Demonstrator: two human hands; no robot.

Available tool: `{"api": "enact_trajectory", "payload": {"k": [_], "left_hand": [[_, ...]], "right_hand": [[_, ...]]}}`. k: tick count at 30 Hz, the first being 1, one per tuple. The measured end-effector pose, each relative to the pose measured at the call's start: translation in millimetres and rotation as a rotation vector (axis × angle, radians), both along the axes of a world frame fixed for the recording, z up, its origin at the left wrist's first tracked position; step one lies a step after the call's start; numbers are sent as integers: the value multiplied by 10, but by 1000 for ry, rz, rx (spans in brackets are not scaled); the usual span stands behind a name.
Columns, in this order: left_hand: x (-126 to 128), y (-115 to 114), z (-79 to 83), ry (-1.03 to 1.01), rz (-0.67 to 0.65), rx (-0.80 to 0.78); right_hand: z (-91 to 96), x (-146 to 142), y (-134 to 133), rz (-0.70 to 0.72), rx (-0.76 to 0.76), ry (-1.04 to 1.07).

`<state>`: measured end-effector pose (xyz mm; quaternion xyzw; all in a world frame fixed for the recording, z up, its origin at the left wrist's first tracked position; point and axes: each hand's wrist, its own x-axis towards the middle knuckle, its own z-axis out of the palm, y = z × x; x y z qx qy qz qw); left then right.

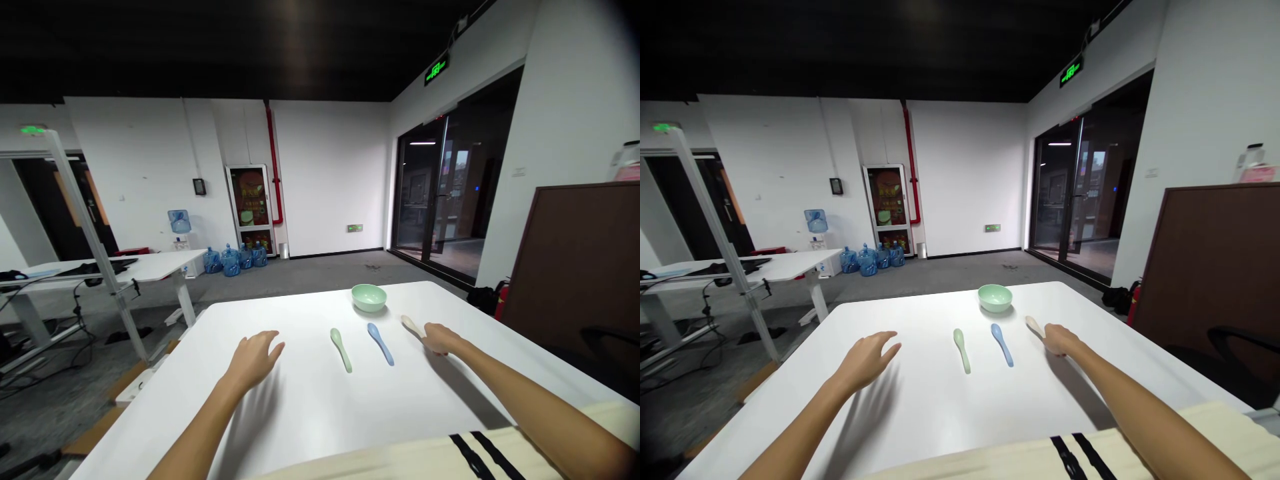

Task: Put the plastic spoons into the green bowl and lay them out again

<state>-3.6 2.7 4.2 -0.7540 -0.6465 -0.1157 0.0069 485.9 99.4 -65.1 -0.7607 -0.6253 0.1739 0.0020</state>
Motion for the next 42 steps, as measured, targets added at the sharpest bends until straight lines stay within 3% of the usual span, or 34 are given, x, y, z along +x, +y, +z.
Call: {"api": "enact_trajectory", "payload": {"k": [30,36,42], "left_hand": [[9,12,1,12,4,-12],[5,19,-3,11,4,-7],[2,-6,-5,2,-5,2]], "right_hand": [[-22,41,22,-8,-13,-8],[66,-24,18,3,136,-110],[381,-279,-35,38,341,-110]]}}
